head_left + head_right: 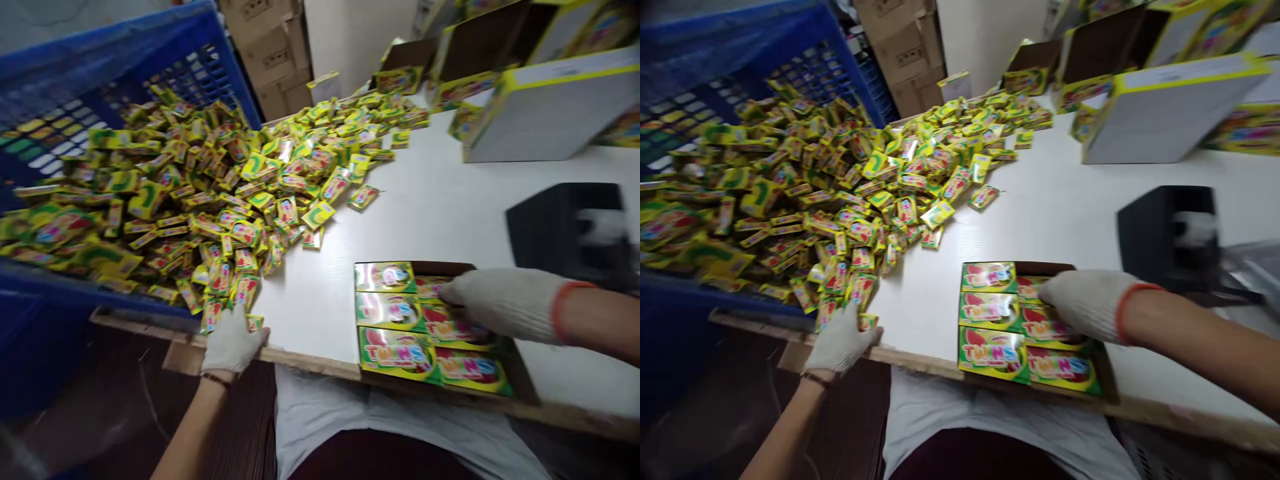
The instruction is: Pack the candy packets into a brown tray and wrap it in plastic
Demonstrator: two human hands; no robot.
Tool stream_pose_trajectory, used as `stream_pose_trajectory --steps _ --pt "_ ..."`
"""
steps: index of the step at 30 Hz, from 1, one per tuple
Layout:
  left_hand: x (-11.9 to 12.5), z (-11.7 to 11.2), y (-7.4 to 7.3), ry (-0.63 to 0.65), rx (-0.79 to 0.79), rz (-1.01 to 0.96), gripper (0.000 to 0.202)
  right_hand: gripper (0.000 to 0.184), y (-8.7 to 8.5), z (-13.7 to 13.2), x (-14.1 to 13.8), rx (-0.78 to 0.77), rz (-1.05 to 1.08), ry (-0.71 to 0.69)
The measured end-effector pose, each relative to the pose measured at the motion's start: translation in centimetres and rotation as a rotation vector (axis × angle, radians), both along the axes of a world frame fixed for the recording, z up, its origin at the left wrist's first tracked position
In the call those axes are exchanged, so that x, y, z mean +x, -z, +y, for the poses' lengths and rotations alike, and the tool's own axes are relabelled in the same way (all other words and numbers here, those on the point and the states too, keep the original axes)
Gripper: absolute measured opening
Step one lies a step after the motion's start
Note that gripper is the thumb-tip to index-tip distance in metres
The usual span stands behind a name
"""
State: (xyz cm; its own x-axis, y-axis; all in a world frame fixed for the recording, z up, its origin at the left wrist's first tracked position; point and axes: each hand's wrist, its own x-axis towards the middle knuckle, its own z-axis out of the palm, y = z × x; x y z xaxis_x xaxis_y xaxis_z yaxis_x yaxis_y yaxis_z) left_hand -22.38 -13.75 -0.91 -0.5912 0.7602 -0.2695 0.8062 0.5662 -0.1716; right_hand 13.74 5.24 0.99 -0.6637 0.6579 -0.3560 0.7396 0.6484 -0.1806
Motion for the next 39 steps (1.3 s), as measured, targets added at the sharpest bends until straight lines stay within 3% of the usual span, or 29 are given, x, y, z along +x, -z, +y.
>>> stream_pose_trajectory --steps 2,5,10,13,19,24,27,32,36,39 --pt "-1.1 -0.5 1.0 -0.002 -0.002 0.022 0.052 0.024 -1.5 -0.5 -1.5 -0.083 -0.339 -0.031" --pt "-0.9 -0.9 1.7 -0.011 0.075 -0.046 0.051 0.033 -2.8 -1.4 -3.6 -0.138 -0.497 -0.013" --pt "2.4 -0.2 0.4 0.096 0.473 -0.544 0.068 0.032 -2.3 -2.3 -4.0 -0.126 -0.483 0.016" --pt "5.5 0.8 -0.8 0.186 0.610 -0.810 0.079 0.035 -2.6 -1.7 -3.7 -0.187 -0.474 -0.040" --pt "12.7 2.1 -2.2 0.367 0.625 -1.530 0.087 0.037 -4.2 -0.3 -3.5 -0.277 -0.384 -0.033" --pt "16.8 3.1 -1.2 0.298 0.572 -1.991 0.084 0.046 -3.4 -1.2 -3.5 -0.248 -0.329 -0.034" --pt "17.0 3.1 0.0 0.303 0.527 -1.985 0.095 0.040 -3.1 -2.0 -3.5 -0.252 -0.353 -0.042" --pt "16.0 2.1 0.9 0.387 0.513 -1.794 0.100 0.071 -3.1 -3.5 -3.1 -0.201 -0.291 -0.022" --pt "16.1 2.0 0.9 0.396 0.493 -1.817 0.103 0.052 -2.8 -3.4 -3.3 -0.061 -0.262 0.025" --pt "16.3 2.0 0.9 0.391 0.506 -1.819 0.103 0.035 -2.2 -2.7 -3.5 0.002 -0.270 -0.035"
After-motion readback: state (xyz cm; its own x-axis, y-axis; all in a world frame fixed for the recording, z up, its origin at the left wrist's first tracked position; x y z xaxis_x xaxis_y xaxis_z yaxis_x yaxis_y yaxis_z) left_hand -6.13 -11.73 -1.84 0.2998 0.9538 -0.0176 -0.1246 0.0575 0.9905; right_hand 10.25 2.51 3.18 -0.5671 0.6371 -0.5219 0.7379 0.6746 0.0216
